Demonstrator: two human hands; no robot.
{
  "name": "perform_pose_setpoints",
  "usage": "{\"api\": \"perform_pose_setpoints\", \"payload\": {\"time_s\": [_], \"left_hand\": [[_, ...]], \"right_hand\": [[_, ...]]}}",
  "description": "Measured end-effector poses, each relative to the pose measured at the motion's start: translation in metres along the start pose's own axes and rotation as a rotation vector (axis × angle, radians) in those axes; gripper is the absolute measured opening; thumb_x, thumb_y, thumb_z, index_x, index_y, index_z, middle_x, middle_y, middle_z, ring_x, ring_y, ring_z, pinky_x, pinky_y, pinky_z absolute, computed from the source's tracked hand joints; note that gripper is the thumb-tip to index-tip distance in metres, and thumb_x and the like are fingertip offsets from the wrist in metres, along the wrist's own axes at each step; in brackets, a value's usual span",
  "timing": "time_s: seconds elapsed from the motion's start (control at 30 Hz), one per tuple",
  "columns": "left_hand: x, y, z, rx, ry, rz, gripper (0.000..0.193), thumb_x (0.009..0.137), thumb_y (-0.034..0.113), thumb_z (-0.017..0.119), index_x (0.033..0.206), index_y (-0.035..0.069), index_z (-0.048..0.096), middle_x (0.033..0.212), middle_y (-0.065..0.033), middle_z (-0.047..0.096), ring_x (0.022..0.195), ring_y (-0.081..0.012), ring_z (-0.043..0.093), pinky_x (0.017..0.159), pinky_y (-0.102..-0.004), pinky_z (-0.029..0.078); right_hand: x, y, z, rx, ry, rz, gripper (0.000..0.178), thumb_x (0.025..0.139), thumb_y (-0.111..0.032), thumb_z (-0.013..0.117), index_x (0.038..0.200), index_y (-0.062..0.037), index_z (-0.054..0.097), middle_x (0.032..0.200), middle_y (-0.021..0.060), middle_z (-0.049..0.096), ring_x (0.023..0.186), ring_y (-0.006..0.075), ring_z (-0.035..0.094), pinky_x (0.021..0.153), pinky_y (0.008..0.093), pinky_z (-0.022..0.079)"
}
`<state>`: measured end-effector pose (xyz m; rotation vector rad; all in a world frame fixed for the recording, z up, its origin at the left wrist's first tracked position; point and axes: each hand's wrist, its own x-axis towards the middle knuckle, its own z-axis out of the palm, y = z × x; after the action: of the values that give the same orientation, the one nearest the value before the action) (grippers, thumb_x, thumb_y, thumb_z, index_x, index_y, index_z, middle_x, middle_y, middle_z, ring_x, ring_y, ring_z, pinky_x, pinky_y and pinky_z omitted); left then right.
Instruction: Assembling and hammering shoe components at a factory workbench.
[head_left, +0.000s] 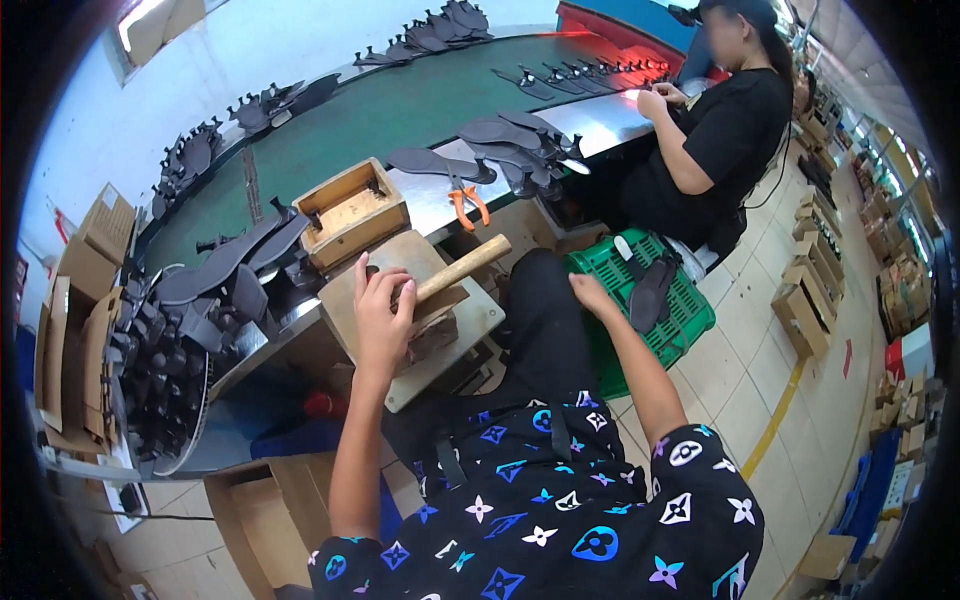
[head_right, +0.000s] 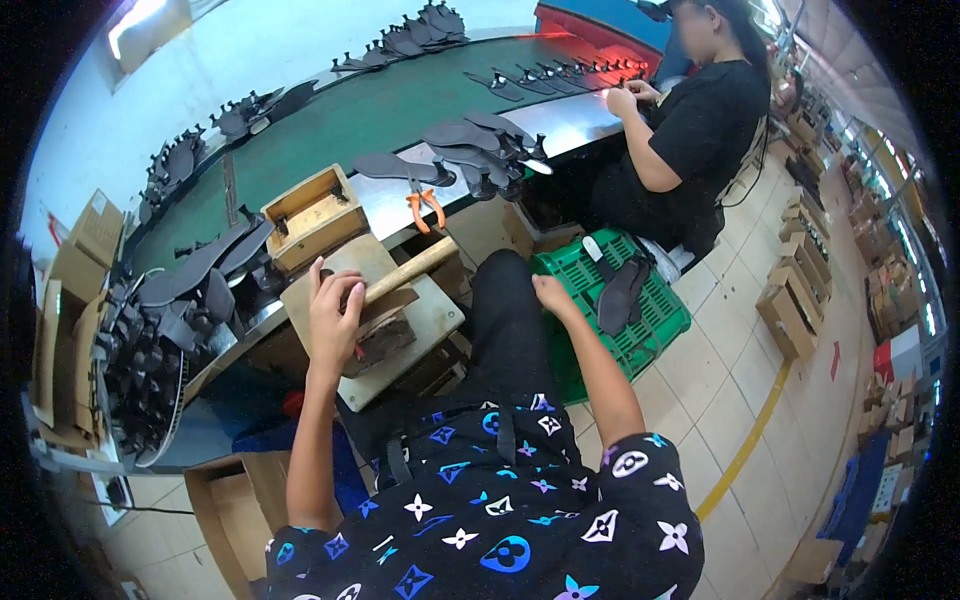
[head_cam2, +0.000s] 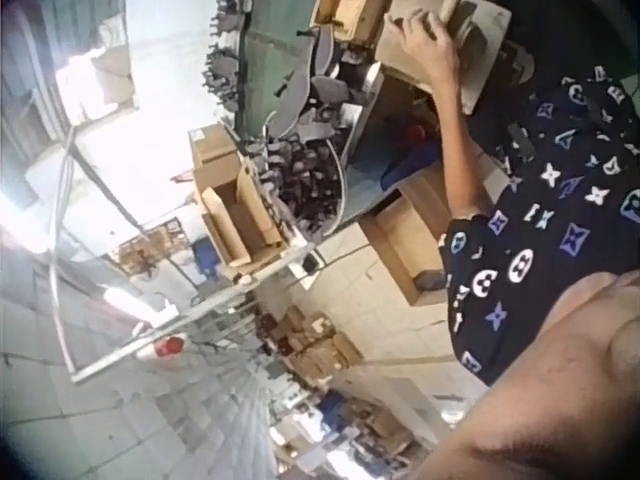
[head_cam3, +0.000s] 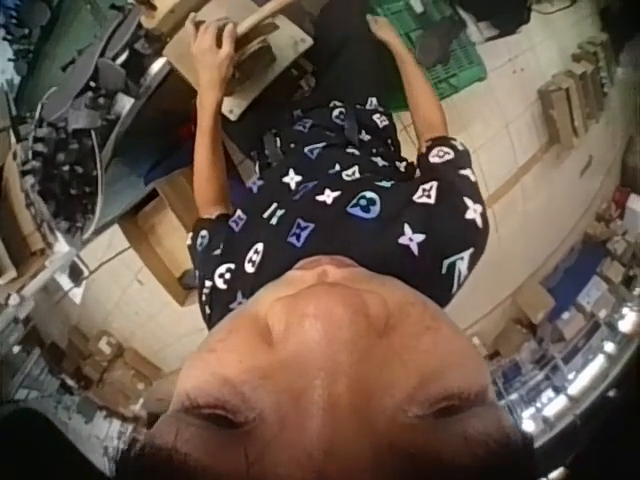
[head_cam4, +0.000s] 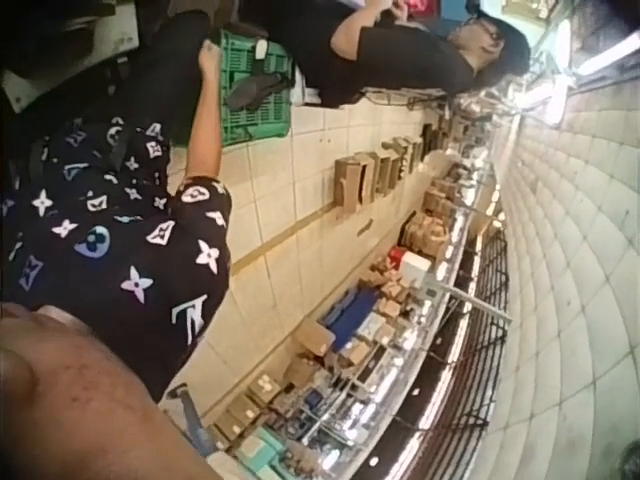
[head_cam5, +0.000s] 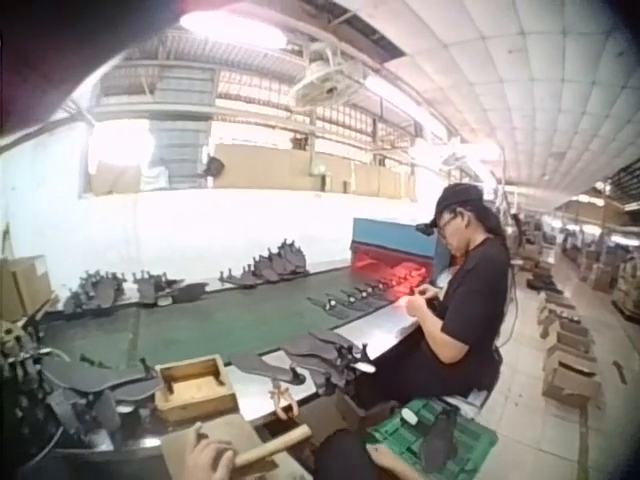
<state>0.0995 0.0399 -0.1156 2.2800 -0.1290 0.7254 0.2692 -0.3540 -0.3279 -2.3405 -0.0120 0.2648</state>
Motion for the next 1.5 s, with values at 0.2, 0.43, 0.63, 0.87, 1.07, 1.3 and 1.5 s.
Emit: {"api": "perform_pose_setpoints", "payload": {"time_s": [0.2, 0.43, 0.63, 0.87, 1.07, 1.3, 1.5], "left_hand": [[-0.011, -0.010, -0.004, -0.033, 0.013, -0.023, 0.012, 0.089, 0.011, 0.061, 0.089, 0.000, 0.067, 0.100, -0.0131, 0.069, 0.132, -0.0409, 0.045, 0.108, -0.0473, 0.035], [-0.011, -0.002, -0.002, -0.027, 0.025, -0.058, 0.013, 0.088, 0.018, 0.063, 0.089, 0.005, 0.069, 0.105, -0.0066, 0.069, 0.137, -0.0350, 0.040, 0.109, -0.0476, 0.032], [-0.005, 0.002, 0.001, 0.001, -0.016, -0.060, 0.016, 0.087, 0.021, 0.064, 0.090, 0.006, 0.070, 0.105, -0.0059, 0.070, 0.137, -0.0347, 0.040, 0.110, -0.0472, 0.030], [-0.002, 0.004, 0.000, -0.011, -0.029, -0.045, 0.012, 0.085, 0.014, 0.065, 0.088, 0.004, 0.070, 0.099, -0.0088, 0.071, 0.133, -0.0368, 0.042, 0.112, -0.0470, 0.030], [0.002, 0.014, -0.001, -0.013, -0.028, -0.061, 0.012, 0.085, 0.013, 0.064, 0.088, 0.003, 0.069, 0.097, -0.0096, 0.070, 0.131, -0.0364, 0.044, 0.114, -0.0466, 0.029], [-0.002, 0.018, -0.001, -0.016, -0.035, -0.034, 0.011, 0.084, 0.010, 0.062, 0.087, 0.003, 0.069, 0.094, -0.0100, 0.070, 0.122, -0.0341, 0.052, 0.115, -0.0471, 0.027], [0.010, 0.019, 0.004, -0.009, -0.061, 0.038, 0.011, 0.083, 0.012, 0.063, 0.088, 0.004, 0.069, 0.089, -0.0102, 0.068, 0.117, -0.0322, 0.054, 0.116, -0.0475, 0.024]], "right_hand": [[0.073, -0.083, -0.003, 0.599, -0.067, -0.004, 0.029, 0.098, -0.028, 0.053, 0.098, -0.0015, 0.066, 0.085, 0.0131, 0.066, 0.075, 0.0251, 0.063, 0.071, 0.0393, 0.049], [0.133, -0.170, 0.005, 0.487, -0.015, -0.264, 0.027, 0.097, -0.026, 0.054, 0.099, -0.0018, 0.066, 0.085, 0.0125, 0.066, 0.075, 0.0243, 0.063, 0.070, 0.0388, 0.049], [0.138, -0.154, 0.002, 0.466, 0.145, -0.343, 0.025, 0.096, -0.025, 0.055, 0.099, -0.0021, 0.065, 0.085, 0.0120, 0.065, 0.075, 0.0236, 0.062, 0.070, 0.0383, 0.049], [0.129, -0.132, 0.007, 0.443, 0.353, -0.403, 0.024, 0.095, -0.024, 0.056, 0.100, -0.0025, 0.065, 0.085, 0.0114, 0.065, 0.074, 0.0227, 0.062, 0.070, 0.0378, 0.049], [0.119, -0.111, 0.040, 0.416, 0.501, -0.428, 0.022, 0.095, -0.023, 0.057, 0.101, -0.0028, 0.065, 0.085, 0.0109, 0.065, 0.074, 0.0220, 0.062, 0.070, 0.0373, 0.049], [0.094, -0.094, 0.041, 0.364, 0.726, -0.433, 0.021, 0.094, -0.021, 0.059, 0.101, -0.0032, 0.064, 0.084, 0.0103, 0.064, 0.074, 0.0211, 0.061, 0.069, 0.0368, 0.049], [0.099, -0.021, 0.026, 0.378, 0.870, -0.478, 0.018, 0.091, -0.016, 0.061, 0.104, -0.0040, 0.063, 0.085, 0.0095, 0.063, 0.074, 0.0202, 0.060, 0.068, 0.0349, 0.049]]}}
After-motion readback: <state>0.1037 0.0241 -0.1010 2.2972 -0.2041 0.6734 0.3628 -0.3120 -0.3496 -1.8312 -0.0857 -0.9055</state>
